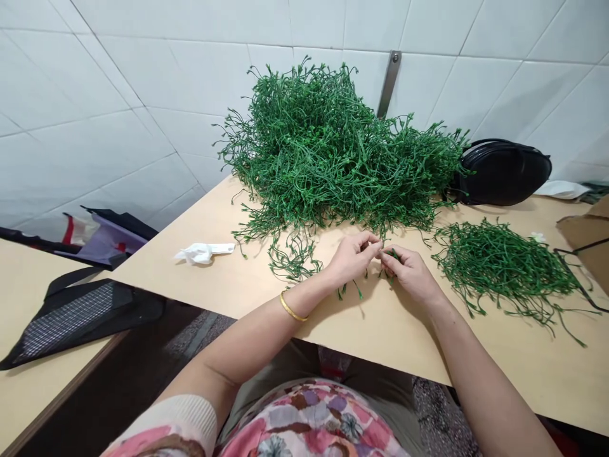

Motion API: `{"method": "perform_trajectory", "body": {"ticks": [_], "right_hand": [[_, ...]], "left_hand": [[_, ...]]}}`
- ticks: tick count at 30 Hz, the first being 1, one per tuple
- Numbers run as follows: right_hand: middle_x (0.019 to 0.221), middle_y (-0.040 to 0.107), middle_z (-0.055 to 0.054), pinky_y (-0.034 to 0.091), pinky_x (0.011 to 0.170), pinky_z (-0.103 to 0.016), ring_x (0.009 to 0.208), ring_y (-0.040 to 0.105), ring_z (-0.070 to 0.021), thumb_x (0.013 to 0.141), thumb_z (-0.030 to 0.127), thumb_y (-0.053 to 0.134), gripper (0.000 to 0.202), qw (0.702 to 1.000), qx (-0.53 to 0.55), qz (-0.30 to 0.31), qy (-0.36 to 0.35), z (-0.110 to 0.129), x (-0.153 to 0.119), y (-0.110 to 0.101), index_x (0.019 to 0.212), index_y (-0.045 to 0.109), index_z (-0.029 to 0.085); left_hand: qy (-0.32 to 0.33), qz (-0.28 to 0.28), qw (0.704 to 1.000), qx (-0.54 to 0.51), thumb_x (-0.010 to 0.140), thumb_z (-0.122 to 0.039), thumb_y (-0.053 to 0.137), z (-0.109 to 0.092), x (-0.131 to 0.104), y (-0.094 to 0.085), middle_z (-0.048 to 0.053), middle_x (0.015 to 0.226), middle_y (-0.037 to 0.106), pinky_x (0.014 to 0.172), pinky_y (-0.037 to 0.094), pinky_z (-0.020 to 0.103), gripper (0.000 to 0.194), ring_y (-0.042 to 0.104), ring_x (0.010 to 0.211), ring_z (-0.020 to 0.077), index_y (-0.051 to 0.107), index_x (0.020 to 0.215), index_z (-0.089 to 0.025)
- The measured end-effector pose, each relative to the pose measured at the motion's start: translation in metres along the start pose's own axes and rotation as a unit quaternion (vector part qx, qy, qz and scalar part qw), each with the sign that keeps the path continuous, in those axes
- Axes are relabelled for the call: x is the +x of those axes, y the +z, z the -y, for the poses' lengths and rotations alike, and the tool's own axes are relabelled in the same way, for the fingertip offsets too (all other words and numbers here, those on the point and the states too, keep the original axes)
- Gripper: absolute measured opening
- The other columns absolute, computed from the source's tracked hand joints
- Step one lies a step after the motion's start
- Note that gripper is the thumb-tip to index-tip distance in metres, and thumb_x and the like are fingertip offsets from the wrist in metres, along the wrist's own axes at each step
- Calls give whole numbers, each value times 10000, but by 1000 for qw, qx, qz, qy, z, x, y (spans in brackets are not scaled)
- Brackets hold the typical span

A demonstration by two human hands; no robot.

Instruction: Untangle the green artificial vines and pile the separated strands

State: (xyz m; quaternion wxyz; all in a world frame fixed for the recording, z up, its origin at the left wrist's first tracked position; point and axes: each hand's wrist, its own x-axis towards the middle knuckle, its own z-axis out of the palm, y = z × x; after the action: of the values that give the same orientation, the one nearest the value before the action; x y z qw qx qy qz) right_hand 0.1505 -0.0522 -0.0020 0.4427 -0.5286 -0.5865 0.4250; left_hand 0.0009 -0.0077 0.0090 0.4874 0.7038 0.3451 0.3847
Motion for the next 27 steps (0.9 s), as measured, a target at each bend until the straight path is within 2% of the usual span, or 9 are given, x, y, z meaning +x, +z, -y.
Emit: {"method": "perform_trajectory", "body": {"ticks": [3, 7, 10, 13, 16, 19, 21, 23, 27], "right_hand": [[566, 450, 27, 335, 514, -248, 538, 404, -102, 834, 418, 534, 280, 996, -79, -10, -36, 2, -2, 1, 682, 546, 183], [558, 416, 35, 317, 509, -238, 540, 384, -99, 827, 454, 534, 299, 996, -35, -68, -45, 2, 0, 3, 691, 546, 189], [543, 393, 48, 278, 461, -228, 481, 327, -85, 779, 535, 547, 358, 979, 33, -200, -26, 1, 3, -13, 671, 514, 196], [566, 426, 32, 303, 487, -248, 491, 351, -96, 791, 533, 510, 350, 941, -53, -332, -48, 9, -1, -50, 695, 532, 197], [670, 556, -50, 391, 664, -365, 689, 507, -196, 804, 431, 520, 258, 860, -337, -382, -35, 20, -11, -93, 784, 611, 190], [1043, 610, -229, 346, 810, -564, 1069, 473, -407, 779, 444, 568, 386, 768, -526, -362, 47, 24, -16, -117, 1005, 631, 138], [1233, 509, -304, 301, 840, -631, 1199, 356, -496, 788, 463, 561, 491, 745, -567, -346, 69, 21, -15, -116, 1107, 601, 92], [1255, 502, -297, 310, 850, -633, 1204, 362, -500, 811, 455, 524, 494, 766, -556, -317, 56, 18, -12, -101, 1138, 589, 91], [1068, 650, -144, 438, 824, -470, 1004, 575, -312, 835, 436, 477, 360, 917, -369, -147, -32, 20, -2, -56, 1022, 646, 179]], "left_hand": [[-12, 32, 999, -16, 782, -286, 542, -5, -1, -3, 8, 665, 580, 627, 371, 231, 199, 469, 637, 95, 616, 699, -121], [50, 11, 999, 18, 814, -308, 520, -11, -6, 0, -8, 595, 500, 591, 341, 225, 245, 422, 601, 89, 572, 639, -144], [127, -9, 989, 77, 834, -346, 499, -12, -10, 2, -26, 531, 397, 555, 302, 231, 312, 355, 544, 80, 498, 584, -159], [148, 1, 985, 92, 834, -358, 489, -5, -8, 1, -28, 520, 393, 546, 303, 230, 313, 347, 523, 77, 491, 591, -161], [77, 17, 996, 43, 825, -374, 495, 3, 0, 0, -22, 563, 460, 560, 336, 218, 275, 412, 556, 84, 536, 665, -154], [9, 20, 1000, -9, 844, -430, 452, 7, 5, -1, -11, 612, 506, 599, 369, 220, 332, 458, 593, 90, 546, 692, -150], [-14, 25, 999, -25, 852, -460, 431, 6, 5, -1, 1, 654, 539, 641, 389, 228, 367, 489, 631, 95, 554, 700, -149], [-34, 20, 998, -42, 855, -470, 431, 4, 4, -2, 11, 709, 568, 683, 407, 239, 363, 516, 674, 100, 582, 777, -149], [-38, -3, 998, -49, 876, -449, 414, 0, 2, -6, 23, 767, 583, 728, 418, 252, 353, 525, 733, 104, 593, 888, -146]]}}
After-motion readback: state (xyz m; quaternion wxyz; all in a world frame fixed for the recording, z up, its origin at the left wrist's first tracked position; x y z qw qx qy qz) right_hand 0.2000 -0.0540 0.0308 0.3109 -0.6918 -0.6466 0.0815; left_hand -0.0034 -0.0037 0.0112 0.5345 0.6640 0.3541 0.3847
